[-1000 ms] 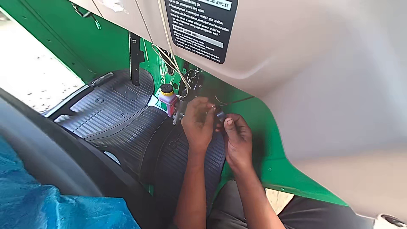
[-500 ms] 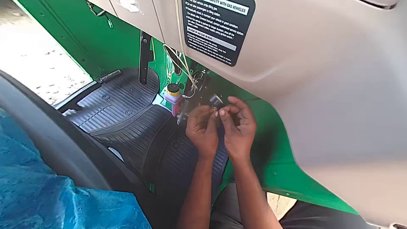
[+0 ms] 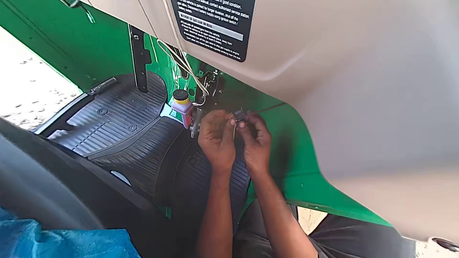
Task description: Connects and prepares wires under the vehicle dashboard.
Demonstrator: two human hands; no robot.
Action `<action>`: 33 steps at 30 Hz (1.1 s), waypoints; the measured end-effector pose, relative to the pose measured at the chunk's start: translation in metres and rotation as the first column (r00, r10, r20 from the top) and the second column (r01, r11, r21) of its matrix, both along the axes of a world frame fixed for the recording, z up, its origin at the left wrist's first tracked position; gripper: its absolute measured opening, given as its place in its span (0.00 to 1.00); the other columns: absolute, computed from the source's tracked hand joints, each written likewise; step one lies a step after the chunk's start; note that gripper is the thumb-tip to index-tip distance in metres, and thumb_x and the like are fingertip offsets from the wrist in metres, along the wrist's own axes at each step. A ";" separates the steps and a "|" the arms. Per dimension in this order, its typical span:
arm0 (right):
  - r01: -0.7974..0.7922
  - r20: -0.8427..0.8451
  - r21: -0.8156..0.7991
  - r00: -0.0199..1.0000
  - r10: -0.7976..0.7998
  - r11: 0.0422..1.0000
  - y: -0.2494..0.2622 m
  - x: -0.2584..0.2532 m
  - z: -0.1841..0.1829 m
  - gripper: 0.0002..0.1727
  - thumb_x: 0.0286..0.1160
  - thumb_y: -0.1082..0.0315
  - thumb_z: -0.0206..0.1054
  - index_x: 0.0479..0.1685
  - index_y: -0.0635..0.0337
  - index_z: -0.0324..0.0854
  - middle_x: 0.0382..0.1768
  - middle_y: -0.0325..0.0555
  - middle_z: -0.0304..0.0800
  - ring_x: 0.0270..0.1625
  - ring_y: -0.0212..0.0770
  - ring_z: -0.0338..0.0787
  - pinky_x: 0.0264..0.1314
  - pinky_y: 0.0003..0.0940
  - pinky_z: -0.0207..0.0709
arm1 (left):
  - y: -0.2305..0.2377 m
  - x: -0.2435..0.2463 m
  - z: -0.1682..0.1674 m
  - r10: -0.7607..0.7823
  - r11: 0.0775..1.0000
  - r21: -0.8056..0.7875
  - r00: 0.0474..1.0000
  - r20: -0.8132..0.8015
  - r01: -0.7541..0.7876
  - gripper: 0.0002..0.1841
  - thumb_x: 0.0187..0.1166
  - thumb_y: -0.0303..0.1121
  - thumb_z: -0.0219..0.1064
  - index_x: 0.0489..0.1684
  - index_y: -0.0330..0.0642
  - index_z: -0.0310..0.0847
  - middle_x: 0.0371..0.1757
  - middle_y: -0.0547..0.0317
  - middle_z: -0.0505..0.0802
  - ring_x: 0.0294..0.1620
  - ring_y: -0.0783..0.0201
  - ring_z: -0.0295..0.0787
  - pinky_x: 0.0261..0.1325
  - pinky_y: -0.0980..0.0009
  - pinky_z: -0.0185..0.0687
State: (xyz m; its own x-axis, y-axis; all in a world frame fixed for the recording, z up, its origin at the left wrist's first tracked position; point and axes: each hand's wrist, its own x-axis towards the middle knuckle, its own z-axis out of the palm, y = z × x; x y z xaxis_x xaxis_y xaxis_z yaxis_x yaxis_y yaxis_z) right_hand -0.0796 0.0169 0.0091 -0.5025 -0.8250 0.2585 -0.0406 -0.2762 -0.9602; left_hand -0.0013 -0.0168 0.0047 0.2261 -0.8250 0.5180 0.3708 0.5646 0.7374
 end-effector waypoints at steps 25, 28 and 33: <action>0.187 -0.374 0.028 0.913 -0.164 0.982 0.007 -0.009 -0.001 0.07 0.82 0.70 0.68 0.52 0.56 0.89 0.65 0.45 0.86 0.67 0.36 0.87 0.64 0.33 0.88 | -0.008 0.010 0.012 0.031 0.999 -0.037 0.630 0.776 -0.003 0.22 0.76 0.24 0.66 0.70 0.39 0.73 0.48 0.56 0.88 0.46 0.64 0.87 0.50 0.65 0.88; 0.218 -0.389 0.052 0.903 -0.181 0.975 0.009 -0.009 -0.001 0.07 0.81 0.69 0.69 0.51 0.54 0.90 0.64 0.43 0.86 0.67 0.35 0.86 0.64 0.33 0.87 | -0.009 0.009 0.009 0.025 0.999 -0.033 0.621 0.783 0.001 0.21 0.77 0.24 0.65 0.69 0.39 0.72 0.48 0.55 0.87 0.46 0.64 0.86 0.50 0.65 0.88; 0.236 -0.397 0.096 0.900 -0.180 0.967 0.014 -0.007 0.000 0.06 0.80 0.68 0.70 0.49 0.53 0.89 0.59 0.41 0.87 0.62 0.34 0.87 0.60 0.32 0.87 | -0.013 0.010 0.003 0.069 0.997 -0.068 0.634 0.771 -0.026 0.17 0.77 0.24 0.65 0.64 0.37 0.74 0.47 0.54 0.87 0.44 0.63 0.86 0.49 0.65 0.88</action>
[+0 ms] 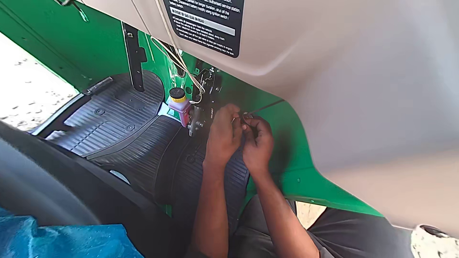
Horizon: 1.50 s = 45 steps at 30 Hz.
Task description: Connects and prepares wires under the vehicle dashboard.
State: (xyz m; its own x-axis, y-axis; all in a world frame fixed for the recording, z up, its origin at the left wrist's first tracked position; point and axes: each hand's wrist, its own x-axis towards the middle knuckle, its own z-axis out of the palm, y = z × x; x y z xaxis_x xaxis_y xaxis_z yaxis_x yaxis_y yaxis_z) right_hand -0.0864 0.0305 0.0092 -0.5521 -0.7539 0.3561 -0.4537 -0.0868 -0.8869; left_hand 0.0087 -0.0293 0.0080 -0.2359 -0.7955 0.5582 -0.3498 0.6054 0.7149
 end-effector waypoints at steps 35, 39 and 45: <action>-0.064 0.252 -0.147 0.963 0.100 0.987 0.008 0.000 -0.001 0.07 0.84 0.66 0.66 0.45 0.60 0.85 0.66 0.47 0.85 0.66 0.39 0.87 0.60 0.33 0.88 | -0.001 0.004 0.021 -0.112 0.979 0.162 0.992 -0.066 0.121 0.21 0.71 0.24 0.69 0.64 0.44 0.81 0.43 0.62 0.91 0.34 0.70 0.88 0.35 0.69 0.90; -0.061 0.277 -0.156 0.955 0.103 0.986 0.011 0.002 0.001 0.06 0.83 0.67 0.67 0.44 0.59 0.86 0.60 0.46 0.89 0.55 0.36 0.90 0.51 0.30 0.88 | -0.007 0.004 0.013 -0.073 0.996 0.043 0.997 0.016 0.072 0.14 0.74 0.26 0.66 0.55 0.44 0.90 0.47 0.60 0.93 0.40 0.71 0.88 0.41 0.71 0.87; -0.066 0.300 -0.221 0.945 0.132 0.973 0.012 0.002 0.001 0.05 0.83 0.69 0.66 0.45 0.61 0.85 0.56 0.48 0.89 0.53 0.37 0.90 0.50 0.30 0.87 | -0.010 0.006 0.012 -0.048 0.999 -0.010 0.998 0.050 0.049 0.12 0.75 0.26 0.67 0.51 0.47 0.93 0.50 0.59 0.93 0.45 0.70 0.90 0.47 0.70 0.88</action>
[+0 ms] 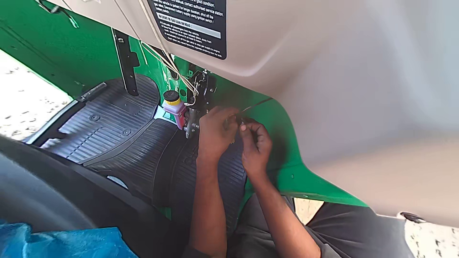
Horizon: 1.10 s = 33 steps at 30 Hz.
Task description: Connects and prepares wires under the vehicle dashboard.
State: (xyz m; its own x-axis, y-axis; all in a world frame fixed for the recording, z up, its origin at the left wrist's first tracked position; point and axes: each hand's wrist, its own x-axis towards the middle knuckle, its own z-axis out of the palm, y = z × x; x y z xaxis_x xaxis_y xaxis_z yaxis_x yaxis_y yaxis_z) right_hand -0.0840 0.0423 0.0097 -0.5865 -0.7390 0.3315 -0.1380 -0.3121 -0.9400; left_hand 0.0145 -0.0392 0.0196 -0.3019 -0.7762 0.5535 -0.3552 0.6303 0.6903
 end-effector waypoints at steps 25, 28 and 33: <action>-0.059 0.197 -0.048 0.978 0.067 0.997 -0.002 0.003 0.002 0.08 0.84 0.70 0.64 0.56 0.56 0.79 0.48 0.40 0.85 0.49 0.32 0.86 0.51 0.27 0.83 | -0.051 0.024 0.026 -0.440 0.780 0.450 0.892 -0.100 0.435 0.04 0.71 0.31 0.78 0.39 0.45 0.96 0.35 0.60 0.97 0.36 0.66 0.94 0.44 0.62 0.92; -0.080 0.252 -0.067 0.963 0.094 0.995 -0.001 0.004 0.003 0.12 0.83 0.70 0.64 0.62 0.55 0.77 0.52 0.39 0.84 0.53 0.31 0.86 0.57 0.28 0.82 | -0.049 0.021 0.024 -0.464 0.721 0.480 0.863 -0.200 0.499 0.05 0.73 0.28 0.74 0.40 0.40 0.93 0.37 0.56 0.96 0.37 0.64 0.93 0.45 0.63 0.92; -0.093 0.361 -0.091 0.925 0.120 0.991 -0.001 0.007 0.002 0.24 0.74 0.73 0.72 0.68 0.53 0.70 0.49 0.38 0.83 0.51 0.30 0.86 0.56 0.27 0.84 | -0.030 0.011 0.013 -0.337 0.764 0.505 0.916 -0.220 0.402 0.05 0.79 0.28 0.68 0.42 0.39 0.89 0.36 0.55 0.93 0.33 0.64 0.89 0.38 0.65 0.89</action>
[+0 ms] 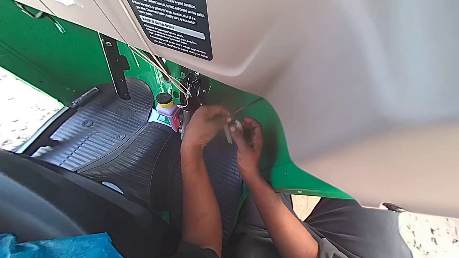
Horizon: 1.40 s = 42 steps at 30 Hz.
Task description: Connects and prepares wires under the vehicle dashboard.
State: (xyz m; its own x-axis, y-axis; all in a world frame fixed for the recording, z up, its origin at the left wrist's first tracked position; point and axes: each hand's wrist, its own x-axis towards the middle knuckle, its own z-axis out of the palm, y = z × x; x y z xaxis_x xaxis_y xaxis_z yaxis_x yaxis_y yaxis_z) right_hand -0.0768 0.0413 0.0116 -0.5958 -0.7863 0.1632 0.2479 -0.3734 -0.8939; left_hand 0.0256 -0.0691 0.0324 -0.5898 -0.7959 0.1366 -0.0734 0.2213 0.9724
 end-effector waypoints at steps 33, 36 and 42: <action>0.025 -0.339 0.313 0.937 0.087 0.950 0.014 -0.009 0.032 0.15 0.82 0.68 0.67 0.65 0.58 0.80 0.53 0.44 0.88 0.47 0.32 0.90 0.47 0.27 0.87 | 0.005 -0.009 -0.003 -0.042 0.922 0.355 0.952 -0.302 0.153 0.05 0.71 0.20 0.70 0.30 0.38 0.92 0.29 0.59 0.94 0.28 0.72 0.89 0.33 0.74 0.89; 0.140 -0.439 0.313 0.899 0.012 0.939 0.014 -0.006 0.039 0.10 0.78 0.67 0.70 0.53 0.57 0.81 0.37 0.39 0.86 0.34 0.27 0.86 0.36 0.23 0.83 | 0.022 -0.015 -0.005 0.034 0.965 0.259 0.961 -0.274 0.040 0.06 0.74 0.21 0.68 0.33 0.41 0.91 0.28 0.63 0.92 0.24 0.76 0.84 0.26 0.79 0.82; 0.197 -0.565 0.187 0.823 -0.059 0.962 0.014 -0.007 0.037 0.06 0.69 0.70 0.72 0.42 0.57 0.83 0.35 0.39 0.82 0.34 0.27 0.84 0.31 0.21 0.81 | 0.041 -0.024 -0.007 0.154 0.973 0.211 0.940 -0.305 -0.091 0.06 0.78 0.24 0.68 0.35 0.41 0.91 0.29 0.60 0.92 0.26 0.73 0.85 0.28 0.76 0.82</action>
State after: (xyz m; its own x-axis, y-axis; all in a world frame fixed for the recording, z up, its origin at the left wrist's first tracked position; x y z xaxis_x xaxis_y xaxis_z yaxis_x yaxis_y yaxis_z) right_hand -0.0843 0.0552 0.0481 -0.5584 -0.7649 0.3211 -0.3461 -0.1370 -0.9281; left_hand 0.0015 -0.0280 0.0258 -0.4364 -0.8889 0.1392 0.2314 0.0386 0.9721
